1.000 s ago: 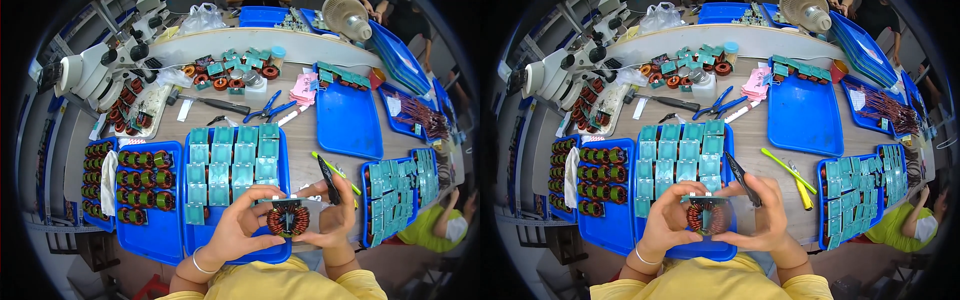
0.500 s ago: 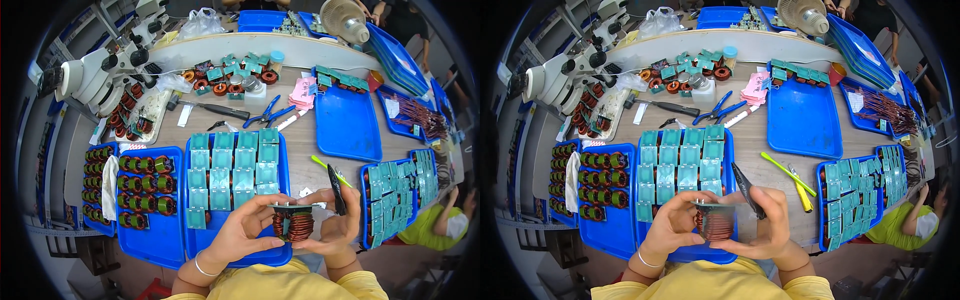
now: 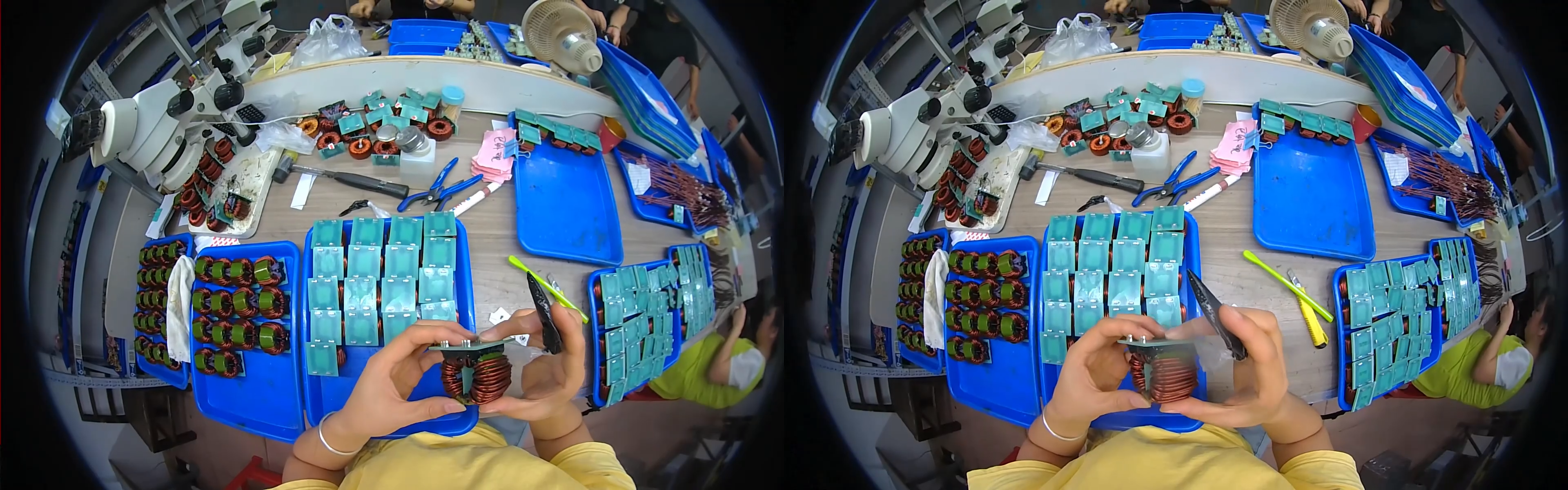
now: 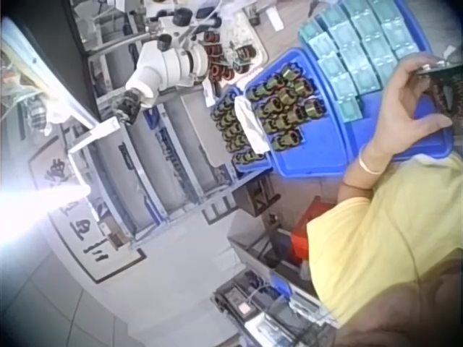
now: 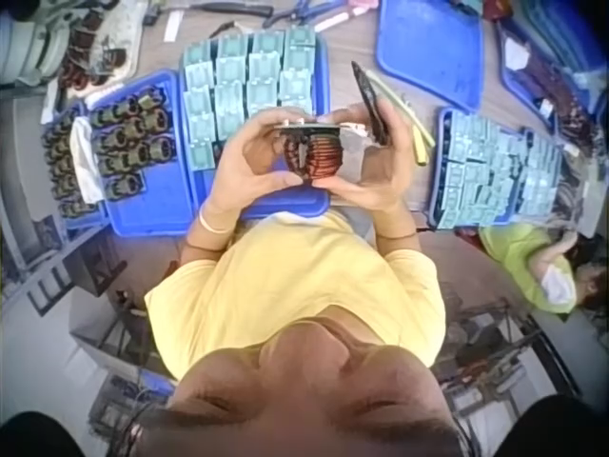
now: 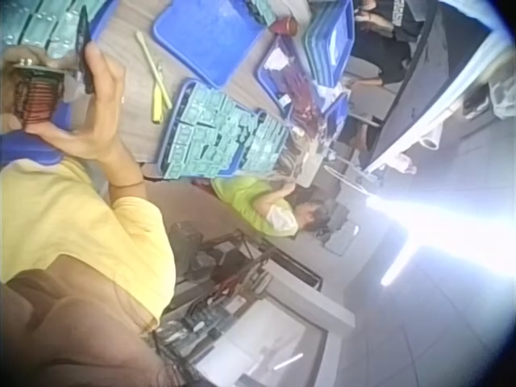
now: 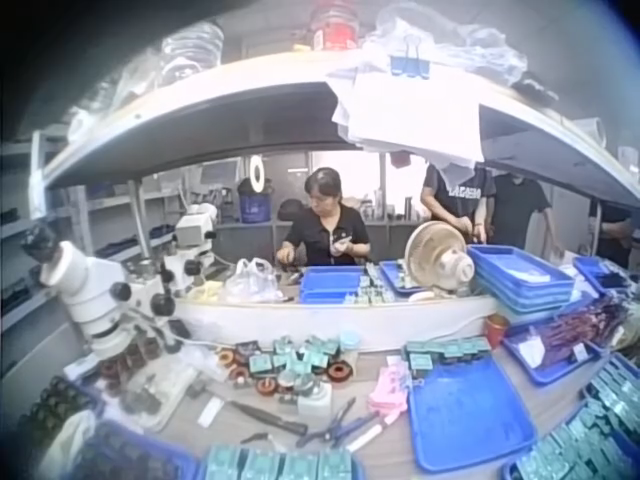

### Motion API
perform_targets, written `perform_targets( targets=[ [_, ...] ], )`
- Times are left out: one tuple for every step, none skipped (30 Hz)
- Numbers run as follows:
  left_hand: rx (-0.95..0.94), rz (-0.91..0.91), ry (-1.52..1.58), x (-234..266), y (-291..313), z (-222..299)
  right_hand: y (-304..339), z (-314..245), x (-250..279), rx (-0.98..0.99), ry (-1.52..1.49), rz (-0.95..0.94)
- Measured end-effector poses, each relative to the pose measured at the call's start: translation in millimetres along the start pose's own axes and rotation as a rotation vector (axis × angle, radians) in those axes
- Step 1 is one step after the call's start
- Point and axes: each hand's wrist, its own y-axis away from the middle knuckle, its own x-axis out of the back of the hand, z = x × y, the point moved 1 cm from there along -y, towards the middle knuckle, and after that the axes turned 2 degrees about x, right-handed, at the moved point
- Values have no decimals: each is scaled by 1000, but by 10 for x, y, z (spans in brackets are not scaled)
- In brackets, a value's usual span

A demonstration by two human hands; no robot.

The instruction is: The worker is assembling wire coils onto transformer cores and trimming the wires using pliers at an assembly workbench.

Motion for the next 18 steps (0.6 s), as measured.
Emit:
perform_targets(
  targets=[
    [0,0,1,-8,1,-2,8,-13,-8,0,1,-1],
    [-10,46,-3,-22,-2,-3,15,-28,-17,-36,-81,26],
    [-19,93,-9,-36,2,-1,17,-38,-25,-72,-165,54],
    [-19,94,-9,-51,10,-3,19,-30,-29,-72,-165,54],
    [-56,80,-84,-68,21,-5,26,-13,-33,-82,-140,47],
    [-93,68,-157,-83,27,-13,28,2,-37,-92,-114,40],
    [-93,70,-158,-89,27,-43,3,-17,-39,-91,-115,38],
    [-147,110,-205,-84,24,-81,-39,-56,-39,-95,-109,51],
    [-201,148,-251,-80,23,-95,-62,-82,-38,-99,-102,65],
    [-201,148,-251,-76,21,-92,-50,-71,-10,-99,-102,65],
    [-230,191,-380,-69,17,-82,-25,-55,47,-42,-37,100],
    [-255,233,-508,-65,12,-74,-23,-58,78,14,29,136],
    [-253,232,-507,-67,10,-60,-87,-128,96,9,35,172],
    [-271,257,-604,-73,11,-36,-104,-163,122,6,36,173],
    [-288,281,-701,-79,13,-24,-109,-190,145,31,103,123],
    [-285,278,-699,-82,14,-30,-115,-225,162,55,171,72],
    [-293,292,-706,-84,15,-36,-135,-283,131,-14,181,104],
    [-300,309,-713,-82,21,-45,-134,-294,127,-18,182,104]
  ],
)
